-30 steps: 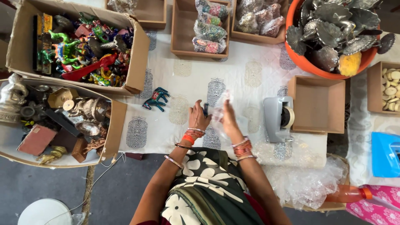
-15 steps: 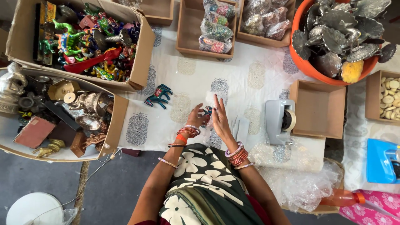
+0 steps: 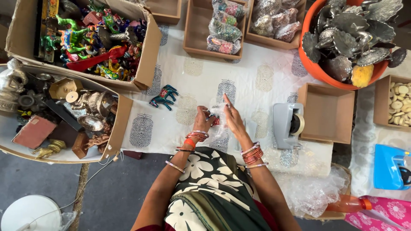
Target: Wrapping decorative figurines and small items in bubble wrap and securing them with tape.
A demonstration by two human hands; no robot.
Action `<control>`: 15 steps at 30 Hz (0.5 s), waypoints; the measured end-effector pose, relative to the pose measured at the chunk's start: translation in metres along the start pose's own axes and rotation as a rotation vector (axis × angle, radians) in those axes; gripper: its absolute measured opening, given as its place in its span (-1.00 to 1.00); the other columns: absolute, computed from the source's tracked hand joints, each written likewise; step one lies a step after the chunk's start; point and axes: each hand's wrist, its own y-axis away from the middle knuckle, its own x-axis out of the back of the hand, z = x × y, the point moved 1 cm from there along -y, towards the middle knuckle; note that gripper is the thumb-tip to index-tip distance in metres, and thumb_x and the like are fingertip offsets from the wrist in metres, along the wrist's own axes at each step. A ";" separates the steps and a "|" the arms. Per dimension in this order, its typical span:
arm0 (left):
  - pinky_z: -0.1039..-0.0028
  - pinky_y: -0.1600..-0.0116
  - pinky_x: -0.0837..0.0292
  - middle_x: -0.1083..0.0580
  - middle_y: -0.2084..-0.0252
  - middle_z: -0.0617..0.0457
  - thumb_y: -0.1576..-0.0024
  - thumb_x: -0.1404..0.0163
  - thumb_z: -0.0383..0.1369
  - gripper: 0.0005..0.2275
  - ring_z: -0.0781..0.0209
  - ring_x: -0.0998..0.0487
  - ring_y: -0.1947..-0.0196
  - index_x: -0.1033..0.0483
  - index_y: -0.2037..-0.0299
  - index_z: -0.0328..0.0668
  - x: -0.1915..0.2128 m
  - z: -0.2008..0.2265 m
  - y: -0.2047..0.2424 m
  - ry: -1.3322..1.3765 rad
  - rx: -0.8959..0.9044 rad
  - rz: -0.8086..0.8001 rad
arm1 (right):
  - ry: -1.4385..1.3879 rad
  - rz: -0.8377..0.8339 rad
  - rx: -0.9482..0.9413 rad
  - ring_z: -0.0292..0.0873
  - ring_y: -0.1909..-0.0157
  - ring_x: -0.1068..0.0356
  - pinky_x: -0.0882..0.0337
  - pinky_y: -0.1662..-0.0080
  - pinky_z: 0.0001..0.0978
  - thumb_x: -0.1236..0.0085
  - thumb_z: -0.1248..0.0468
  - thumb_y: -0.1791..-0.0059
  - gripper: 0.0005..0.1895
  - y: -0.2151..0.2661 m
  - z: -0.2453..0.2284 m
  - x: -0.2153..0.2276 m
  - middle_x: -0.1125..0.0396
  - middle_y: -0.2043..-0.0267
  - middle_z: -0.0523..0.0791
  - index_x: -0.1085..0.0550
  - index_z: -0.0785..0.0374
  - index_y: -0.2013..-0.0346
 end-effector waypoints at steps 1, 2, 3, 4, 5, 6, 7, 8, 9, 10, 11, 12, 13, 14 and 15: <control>0.23 0.05 -0.52 -0.51 0.14 -0.23 -0.05 -0.23 -0.46 -0.45 -0.04 -0.58 0.17 -0.15 -0.15 -0.28 -0.003 -0.005 -0.001 0.001 -0.002 -0.002 | -0.001 0.002 0.001 0.50 -0.39 0.14 -0.05 -0.36 0.26 0.38 0.07 -0.23 -0.36 -0.019 0.021 -0.004 0.14 -0.38 0.50 0.03 -0.20 -0.66; 0.24 0.07 -0.52 -0.50 0.18 -0.23 -0.06 -0.24 -0.43 -0.49 -0.04 -0.56 0.20 -0.17 -0.09 -0.30 -0.005 -0.010 -0.002 -0.011 -0.006 0.017 | -0.015 -0.018 0.139 0.57 -0.27 0.13 -0.09 -0.25 0.34 0.36 0.04 -0.19 -0.35 -0.038 0.041 -0.008 0.14 -0.52 0.18 0.05 -0.16 -0.63; 0.26 0.08 -0.52 -0.49 0.22 -0.23 -0.08 -0.25 -0.40 -0.53 -0.03 -0.55 0.23 -0.19 -0.04 -0.33 -0.006 -0.016 -0.002 -0.023 -0.007 0.041 | -0.029 -0.040 0.278 0.65 -0.15 0.13 -0.13 -0.14 0.42 0.35 0.01 -0.16 -0.33 -0.057 0.061 -0.014 0.14 -0.67 -0.13 0.06 -0.12 -0.60; 0.26 0.08 -0.52 -0.49 0.22 -0.23 -0.08 -0.25 -0.40 -0.53 -0.03 -0.55 0.23 -0.19 -0.04 -0.33 -0.006 -0.019 -0.003 -0.023 -0.007 0.043 | -0.028 -0.042 0.279 0.65 -0.15 0.13 -0.13 -0.14 0.42 0.35 0.01 -0.16 -0.33 -0.061 0.066 -0.017 0.14 -0.67 -0.13 0.06 -0.12 -0.60; 0.25 0.09 -0.48 -0.50 0.21 -0.23 -0.06 -0.27 -0.37 -0.53 -0.05 -0.53 0.22 -0.28 -0.06 -0.34 -0.005 -0.023 -0.003 -0.110 0.005 0.071 | -0.014 -0.056 0.445 0.29 -0.38 0.22 0.02 -0.32 0.18 0.30 0.02 -0.14 -0.32 -0.064 0.072 -0.021 0.23 -0.65 -0.10 0.09 -0.05 -0.57; 0.24 0.11 -0.44 -0.50 0.20 -0.24 -0.04 -0.29 -0.34 -0.53 -0.06 -0.52 0.21 -0.37 -0.09 -0.35 -0.005 -0.027 -0.002 -0.198 0.016 0.098 | -0.001 -0.070 0.611 -0.08 -0.61 0.31 0.18 -0.49 -0.05 0.26 0.04 -0.12 -0.30 -0.066 0.078 -0.025 0.31 -0.64 -0.06 0.12 0.03 -0.54; 0.24 0.11 -0.44 -0.50 0.20 -0.24 -0.04 -0.29 -0.34 -0.53 -0.06 -0.52 0.21 -0.37 -0.09 -0.35 -0.007 -0.042 -0.006 -0.199 0.018 0.098 | -0.001 -0.072 0.610 -0.08 -0.61 0.31 0.18 -0.49 -0.05 0.26 0.04 -0.12 -0.30 -0.064 0.081 -0.026 0.31 -0.64 -0.06 0.12 0.03 -0.54; 0.29 0.09 -0.50 -0.57 0.19 -0.18 -0.06 -0.20 -0.36 -0.62 0.01 -0.60 0.20 -0.48 -0.06 -0.33 -0.009 -0.057 -0.009 -0.064 0.110 0.042 | -0.028 -0.098 0.637 -0.07 -0.62 0.34 0.21 -0.50 -0.05 0.23 0.05 -0.09 -0.26 -0.062 0.083 -0.027 0.34 -0.64 -0.06 0.15 0.04 -0.54; 0.35 0.06 -0.55 -0.63 0.18 -0.12 -0.07 -0.11 -0.38 -0.68 0.09 -0.68 0.19 -0.59 -0.04 -0.30 -0.012 -0.072 -0.012 0.070 0.199 -0.017 | -0.056 -0.123 0.664 -0.06 -0.64 0.38 0.24 -0.51 -0.05 0.20 0.06 -0.07 -0.22 -0.060 0.085 -0.029 0.37 -0.65 -0.07 0.18 0.05 -0.55; 0.35 0.06 -0.55 -0.63 0.18 -0.12 -0.07 -0.11 -0.38 -0.68 0.09 -0.68 0.19 -0.59 -0.04 -0.30 -0.015 -0.088 -0.017 0.068 0.200 -0.018 | -0.057 -0.124 0.663 -0.06 -0.64 0.38 0.24 -0.51 -0.05 0.20 0.06 -0.07 -0.22 -0.057 0.084 -0.028 0.37 -0.65 -0.07 0.18 0.05 -0.55; 0.30 0.03 -0.54 -0.61 0.08 -0.17 -0.11 -0.17 -0.34 -0.62 0.02 -0.64 0.12 -0.48 -0.10 -0.36 -0.018 -0.105 -0.024 0.216 0.319 0.055 | -0.094 -0.161 0.701 -0.03 -0.64 0.38 0.22 -0.51 -0.02 0.24 0.07 -0.07 -0.22 -0.053 0.082 -0.027 0.38 -0.66 -0.05 0.19 0.06 -0.56; 0.25 0.00 -0.53 -0.58 -0.02 -0.22 -0.15 -0.24 -0.30 -0.53 -0.04 -0.60 0.06 -0.37 -0.17 -0.40 -0.021 -0.121 -0.030 0.364 0.435 0.130 | -0.131 -0.199 0.739 0.00 -0.65 0.38 0.19 -0.51 0.01 0.28 0.07 -0.08 -0.22 -0.050 0.080 -0.027 0.39 -0.67 -0.03 0.20 0.06 -0.58; 0.25 0.00 -0.53 -0.58 -0.02 -0.22 -0.15 -0.24 -0.30 -0.53 -0.04 -0.60 0.06 -0.37 -0.17 -0.40 -0.010 -0.098 -0.028 0.363 0.436 0.130 | -0.132 -0.199 0.738 0.00 -0.65 0.38 0.19 -0.51 0.01 0.28 0.07 -0.08 -0.22 -0.047 0.077 -0.025 0.39 -0.67 -0.03 0.20 0.06 -0.58; 0.22 -0.02 -0.52 -0.55 -0.06 -0.17 -0.17 -0.02 -0.26 -0.57 0.00 -0.56 0.04 -0.44 -0.21 -0.30 0.000 -0.074 -0.026 0.641 0.504 0.105 | -0.239 -0.218 0.550 0.04 -0.57 0.25 -0.11 -0.35 0.03 0.34 0.02 -0.06 -0.23 -0.045 0.075 -0.024 0.32 -0.64 -0.05 0.19 0.00 -0.56; 0.19 -0.03 -0.51 -0.51 -0.10 -0.12 -0.18 0.20 -0.23 -0.53 0.04 -0.52 0.02 -0.51 -0.25 -0.20 0.011 -0.051 -0.025 0.921 0.565 0.078 | -0.343 -0.234 0.360 0.08 -0.48 0.12 -0.42 -0.19 0.05 0.41 -0.03 -0.04 -0.25 -0.042 0.073 -0.023 0.26 -0.60 -0.06 0.19 -0.06 -0.53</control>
